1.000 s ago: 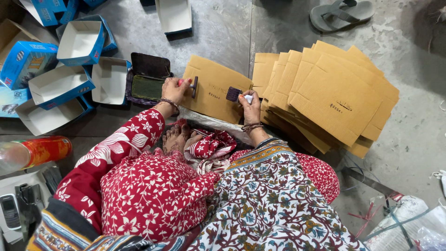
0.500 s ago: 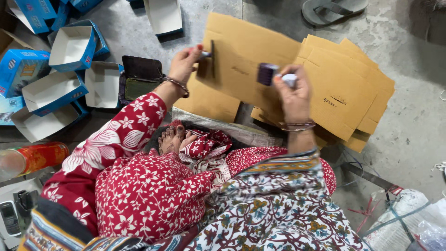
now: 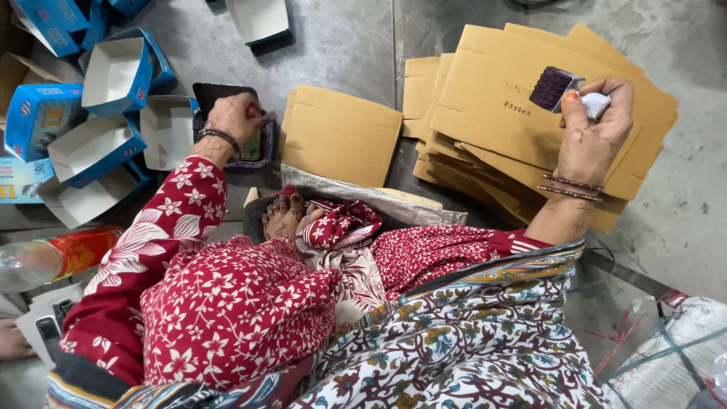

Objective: The person sits on the floor and repeatedly stamps a batch number onto flat cardboard pieces using a handheld ink pad and a stamping tool. They dip the stamp into the ink pad, press it onto the cardboard, and then place the stamped piece onto a growing stack.

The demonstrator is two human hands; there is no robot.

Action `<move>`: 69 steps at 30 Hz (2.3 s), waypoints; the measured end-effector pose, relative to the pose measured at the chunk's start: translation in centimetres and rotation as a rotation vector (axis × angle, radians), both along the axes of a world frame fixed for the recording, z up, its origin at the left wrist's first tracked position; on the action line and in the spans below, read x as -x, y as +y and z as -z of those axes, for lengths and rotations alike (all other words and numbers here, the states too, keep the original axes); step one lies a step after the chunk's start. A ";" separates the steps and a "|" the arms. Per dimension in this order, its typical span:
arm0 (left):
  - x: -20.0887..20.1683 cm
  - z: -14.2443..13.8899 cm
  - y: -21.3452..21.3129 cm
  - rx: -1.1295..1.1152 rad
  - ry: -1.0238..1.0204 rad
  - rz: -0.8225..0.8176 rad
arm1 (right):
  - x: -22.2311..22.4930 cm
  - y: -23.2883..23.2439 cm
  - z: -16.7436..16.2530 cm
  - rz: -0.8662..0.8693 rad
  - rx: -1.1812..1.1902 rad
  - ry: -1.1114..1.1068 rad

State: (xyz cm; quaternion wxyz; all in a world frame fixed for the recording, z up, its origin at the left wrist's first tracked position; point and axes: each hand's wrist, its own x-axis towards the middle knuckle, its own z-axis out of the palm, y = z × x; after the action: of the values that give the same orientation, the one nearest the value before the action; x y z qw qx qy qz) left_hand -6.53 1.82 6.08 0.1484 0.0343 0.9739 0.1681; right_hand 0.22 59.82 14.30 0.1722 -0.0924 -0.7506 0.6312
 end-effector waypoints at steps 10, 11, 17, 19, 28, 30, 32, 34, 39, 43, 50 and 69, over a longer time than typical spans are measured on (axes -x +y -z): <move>-4.4 2.7 -5.4 0.114 0.234 0.202 | 0.5 -1.8 -1.1 -0.026 -0.103 0.034; -4.6 2.7 -5.4 0.124 0.222 0.206 | 0.4 -1.8 -0.9 -0.027 -0.099 0.026; -6.4 3.3 -5.4 0.202 0.286 0.246 | 0.5 -1.6 -0.3 -0.059 -0.105 0.013; -5.9 3.4 -5.7 0.232 0.190 0.241 | 0.7 -1.9 -0.1 -0.058 -0.094 0.008; -5.2 3.7 -5.3 0.310 0.118 0.251 | 1.0 -2.4 0.1 -0.065 -0.026 0.024; -4.8 3.9 -5.4 0.280 0.074 0.225 | 0.9 -2.8 0.0 -0.066 -0.059 0.027; -4.1 3.8 -5.5 0.277 0.084 0.206 | 1.1 -3.7 -0.3 -0.071 -0.019 0.065; -3.9 3.5 -5.4 0.293 0.122 0.200 | 1.1 -5.2 -0.4 -0.085 0.007 0.109; -5.4 3.0 -5.9 0.141 0.218 0.195 | 0.2 -9.8 -0.5 -0.150 -0.064 0.123; -7.0 3.9 -5.4 0.225 0.219 0.377 | -0.4 -12.5 -0.3 -0.278 -0.268 0.124; -7.5 5.2 -4.2 0.314 0.107 0.346 | -0.6 -14.1 0.6 -0.315 -0.321 0.011; -6.0 1.2 -10.8 -0.329 0.427 -0.244 | 3.3 -42.7 1.7 -1.045 -0.577 0.037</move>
State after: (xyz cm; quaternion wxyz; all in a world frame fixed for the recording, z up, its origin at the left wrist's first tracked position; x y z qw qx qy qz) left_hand -0.53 -8.96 4.93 -0.0889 -0.0249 0.9397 0.3292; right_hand -3.10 17.07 12.57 -0.1298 0.3507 -0.8346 0.4044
